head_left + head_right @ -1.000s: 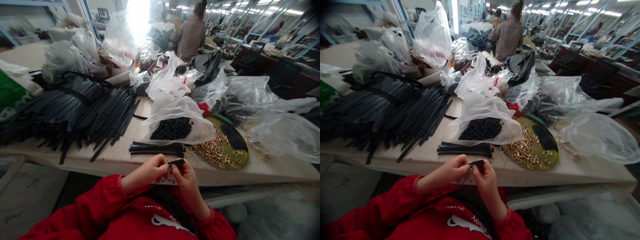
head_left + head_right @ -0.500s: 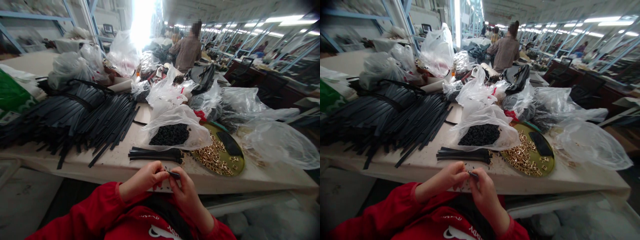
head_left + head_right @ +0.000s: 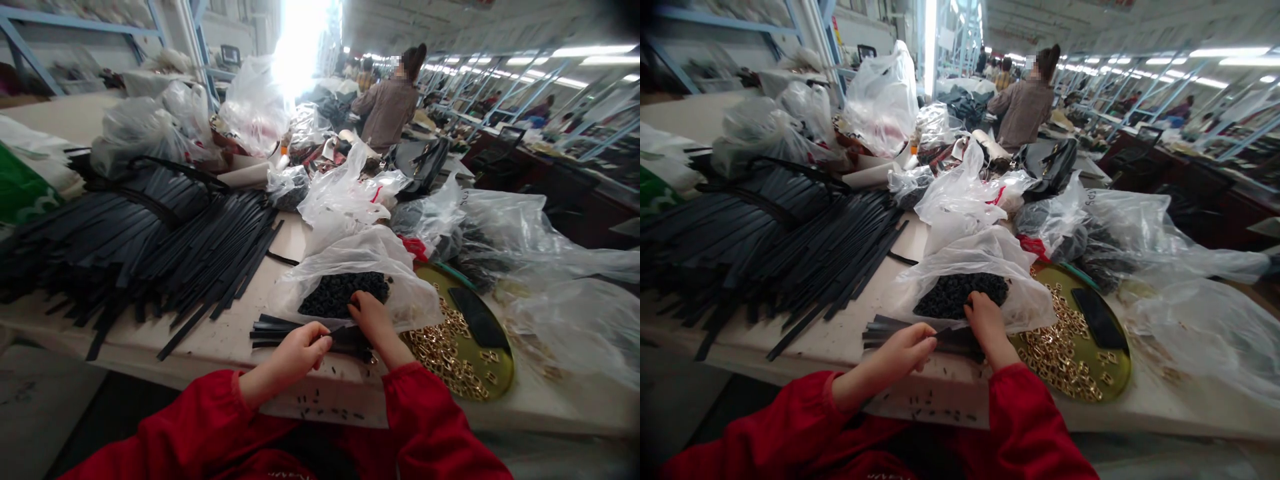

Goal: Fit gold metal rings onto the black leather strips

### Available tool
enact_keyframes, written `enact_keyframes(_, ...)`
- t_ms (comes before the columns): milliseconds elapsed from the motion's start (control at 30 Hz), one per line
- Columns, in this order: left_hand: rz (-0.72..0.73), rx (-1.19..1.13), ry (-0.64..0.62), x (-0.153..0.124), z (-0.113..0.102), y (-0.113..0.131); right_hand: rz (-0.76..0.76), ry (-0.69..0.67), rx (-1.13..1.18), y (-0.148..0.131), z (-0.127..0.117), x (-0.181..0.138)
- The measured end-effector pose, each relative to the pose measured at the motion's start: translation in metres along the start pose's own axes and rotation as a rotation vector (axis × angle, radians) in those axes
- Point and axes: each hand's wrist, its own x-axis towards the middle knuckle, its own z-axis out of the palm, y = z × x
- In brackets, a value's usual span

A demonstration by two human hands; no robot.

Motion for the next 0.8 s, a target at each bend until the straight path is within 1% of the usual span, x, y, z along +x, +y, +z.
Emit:
enact_keyframes(67,-0.023,-0.013,0.011,0.002,-0.002,0.0,0.017,-0.001,0.021,0.001,0.003,0.002)
enact_keyframes(133,-0.024,-0.026,0.046,0.004,-0.004,0.003,0.034,-0.003,0.06,-0.001,-0.002,-0.001)
enact_keyframes(200,-0.004,-0.042,0.087,0.005,-0.005,0.009,0.048,-0.015,0.113,-0.007,-0.01,-0.012)
enact_keyframes(233,0.014,-0.048,0.104,0.006,-0.005,0.012,0.071,-0.041,0.198,-0.012,-0.014,-0.019)
enact_keyframes(267,0.034,-0.052,0.113,0.005,-0.004,0.015,0.109,-0.08,0.333,-0.018,-0.017,-0.028)
enact_keyframes(333,0.082,-0.04,0.12,0.003,-0.001,0.021,0.225,-0.167,0.715,-0.032,-0.021,-0.048)
enact_keyframes(400,0.141,0.013,0.131,-0.003,0.003,0.026,0.349,-0.206,1.075,-0.045,-0.021,-0.067)
enact_keyframes(467,0.191,0.111,0.145,-0.011,0.006,0.028,0.411,-0.167,1.227,-0.053,-0.018,-0.082)
enact_keyframes(533,0.22,0.229,0.168,-0.019,0.009,0.028,0.41,-0.102,1.24,-0.057,-0.014,-0.093)
enact_keyframes(667,0.234,0.411,0.192,-0.032,0.014,0.023,0.313,0.047,1.123,-0.056,-0.008,-0.107)
enact_keyframes(733,0.23,0.439,0.181,-0.036,0.017,0.02,0.272,0.08,1.067,-0.055,-0.007,-0.113)
enact_keyframes(800,0.228,0.448,0.167,-0.039,0.019,0.019,0.284,0.071,1.056,-0.054,-0.006,-0.118)
